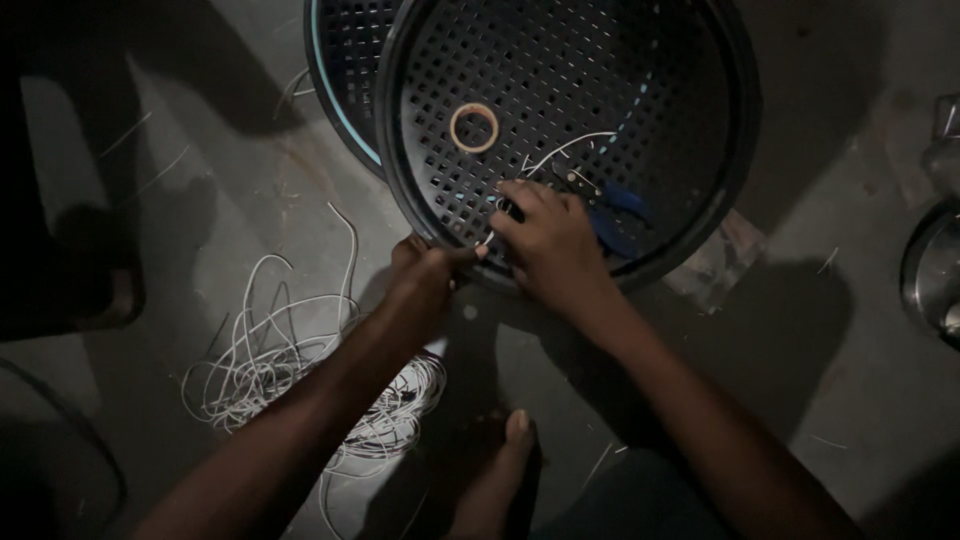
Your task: The person strips the insulation from a white wire using pliers, then twists the exposed strands together. They repeat this process on another section of the wire.
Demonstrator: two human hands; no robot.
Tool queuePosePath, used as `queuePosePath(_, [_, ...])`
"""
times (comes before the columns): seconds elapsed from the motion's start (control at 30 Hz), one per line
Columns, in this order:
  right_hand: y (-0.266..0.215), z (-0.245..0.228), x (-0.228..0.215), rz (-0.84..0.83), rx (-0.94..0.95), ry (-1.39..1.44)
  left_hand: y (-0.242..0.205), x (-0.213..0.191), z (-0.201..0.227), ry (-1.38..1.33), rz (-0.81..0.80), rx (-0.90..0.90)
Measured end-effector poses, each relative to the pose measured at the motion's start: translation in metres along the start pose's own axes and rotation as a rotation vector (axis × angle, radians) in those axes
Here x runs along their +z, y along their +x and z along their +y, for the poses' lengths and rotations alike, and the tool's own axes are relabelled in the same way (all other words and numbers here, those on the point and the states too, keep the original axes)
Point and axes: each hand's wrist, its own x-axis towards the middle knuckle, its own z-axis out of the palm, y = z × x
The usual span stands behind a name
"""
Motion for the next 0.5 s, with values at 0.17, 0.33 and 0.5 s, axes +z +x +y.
queuePosePath(0.17, [0.001,0.001,-0.004,0.0,0.001,0.043,0.005,0.002,-0.006,-0.112,-0.021,0.027])
queuePosePath(0.33, [0.0,0.003,-0.001,0.022,-0.006,0.05,0.017,-0.002,-0.022,-0.151,-0.154,0.323])
queuePosePath(0.5, [-0.001,0.005,0.002,0.037,-0.029,0.032,0.035,-0.011,-0.036,-0.281,-0.093,0.205])
